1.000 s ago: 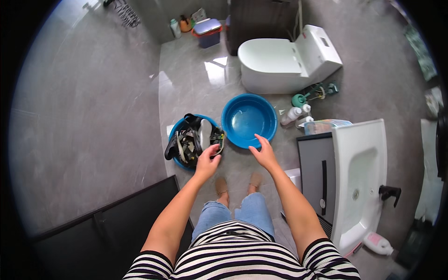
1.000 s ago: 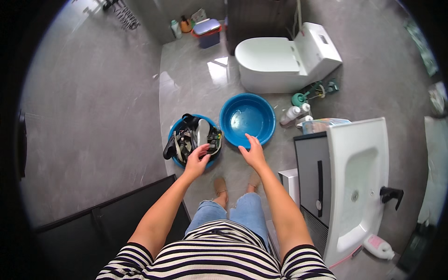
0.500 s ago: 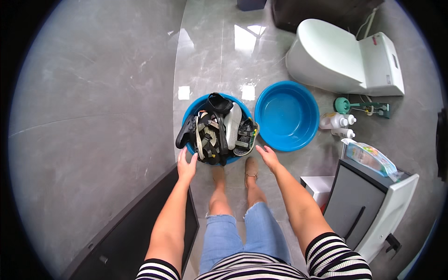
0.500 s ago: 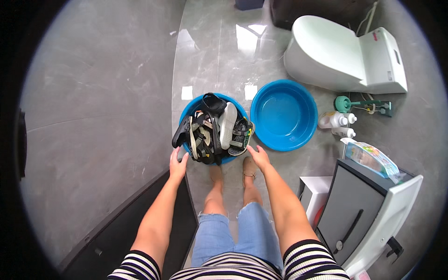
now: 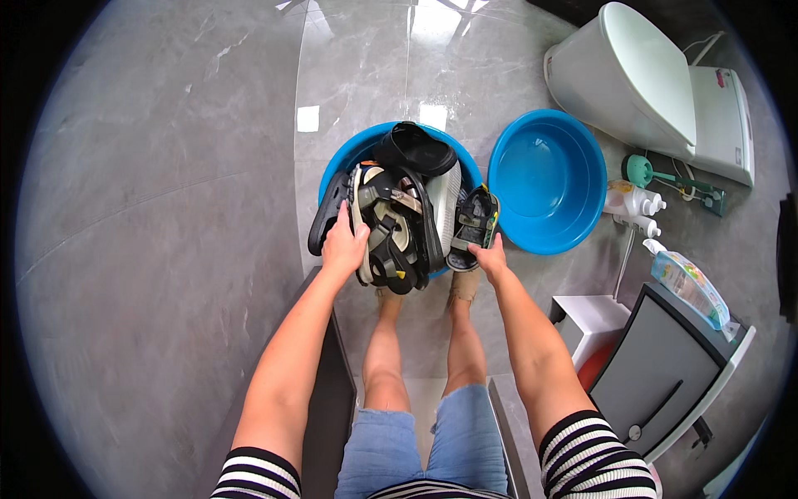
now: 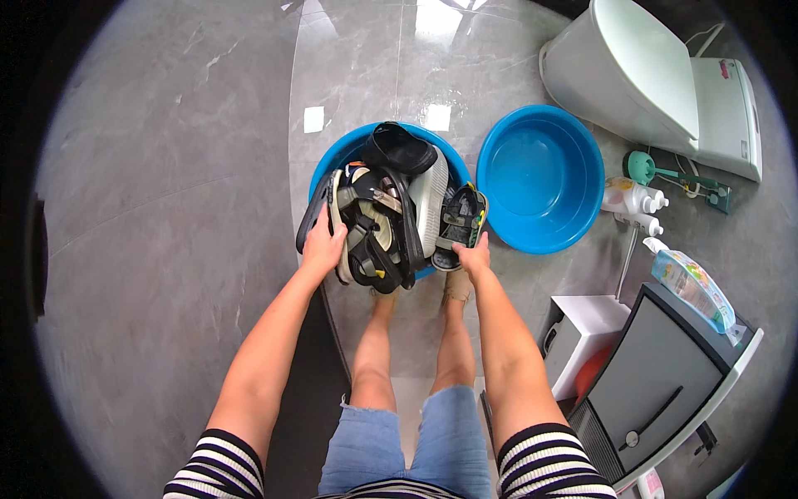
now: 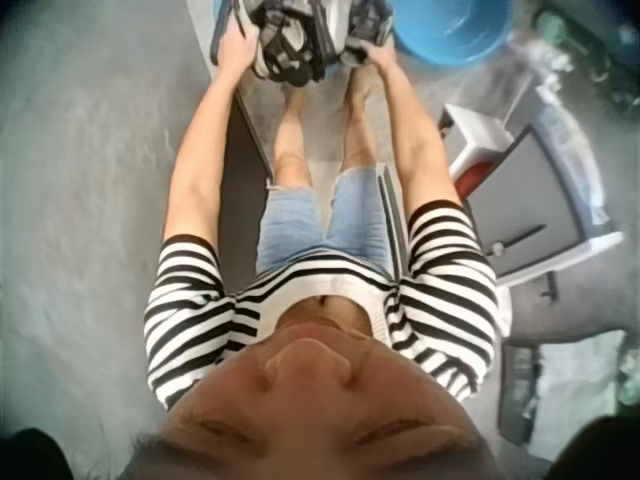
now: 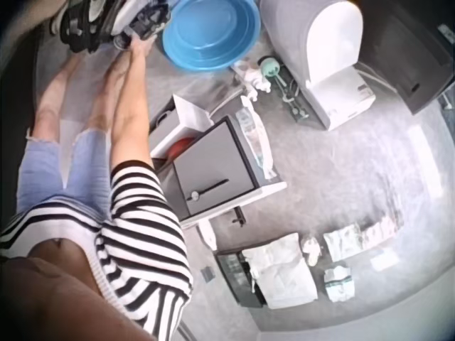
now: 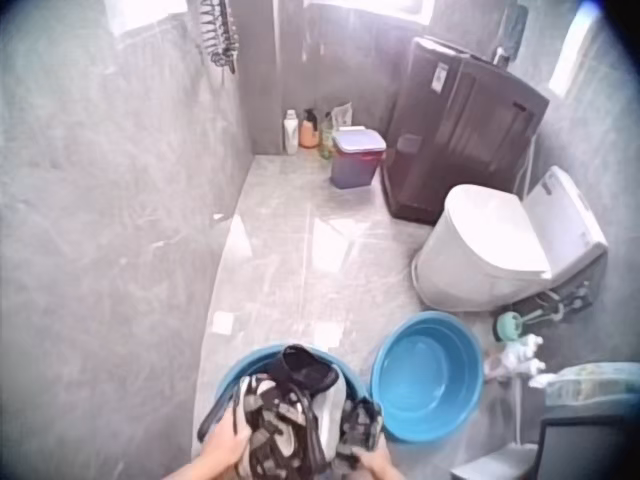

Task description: The person washes multiple pairs of shoes and sandals in a bathroom sink. They rinse each pair under running water, scrub them by hand, and place them into blue plastic basins on the floor.

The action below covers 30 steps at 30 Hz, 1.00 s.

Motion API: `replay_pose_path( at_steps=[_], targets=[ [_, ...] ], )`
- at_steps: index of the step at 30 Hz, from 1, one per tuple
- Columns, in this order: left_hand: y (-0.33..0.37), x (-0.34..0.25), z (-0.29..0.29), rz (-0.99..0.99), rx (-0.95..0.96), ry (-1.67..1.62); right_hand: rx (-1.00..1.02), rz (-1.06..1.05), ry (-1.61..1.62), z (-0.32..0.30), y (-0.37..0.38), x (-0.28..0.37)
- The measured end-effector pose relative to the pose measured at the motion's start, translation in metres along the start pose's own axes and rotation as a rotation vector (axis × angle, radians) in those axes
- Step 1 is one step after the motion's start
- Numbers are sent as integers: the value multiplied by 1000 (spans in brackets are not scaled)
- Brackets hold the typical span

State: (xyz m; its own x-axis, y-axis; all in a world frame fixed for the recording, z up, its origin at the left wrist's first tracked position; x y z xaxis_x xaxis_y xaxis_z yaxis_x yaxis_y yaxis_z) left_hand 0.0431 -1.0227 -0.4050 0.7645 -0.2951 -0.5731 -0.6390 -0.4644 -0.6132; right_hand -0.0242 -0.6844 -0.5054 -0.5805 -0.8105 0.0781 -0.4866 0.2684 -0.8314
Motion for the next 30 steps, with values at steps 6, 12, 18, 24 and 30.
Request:
replay_pose_path(
  at_steps=[6,12,18,24,30],
  targets=[
    [52,-57,-20,81,-24,198,-25,-128,336,7,19,-20],
    [109,5,26,41,227,270,-225,-495,193,0,16,6],
    [137,45,-3,-250,304,-732,52,-120,664,-16,30,-4],
    [133,30,15,-279,259,-568,212,-230,707,-11,47,9],
    [148,70,30,-34,108,-174,-45,-462,341,2,66,-8]
  ],
)
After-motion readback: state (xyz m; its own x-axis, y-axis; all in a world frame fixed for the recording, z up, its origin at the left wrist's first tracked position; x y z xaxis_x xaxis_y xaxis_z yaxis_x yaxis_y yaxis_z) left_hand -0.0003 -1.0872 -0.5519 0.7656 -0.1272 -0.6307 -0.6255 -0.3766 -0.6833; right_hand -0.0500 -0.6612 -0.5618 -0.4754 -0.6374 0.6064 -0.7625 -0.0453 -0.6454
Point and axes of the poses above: each hand's wrist, its own y-axis towards the middle knuckle, its own z-axis out of the palm, x = y × z, the point moved 2 cm from there along y, towards the middle knuckle, and after that the axes turned 13 degrees about -y, right-handed, at the moved point
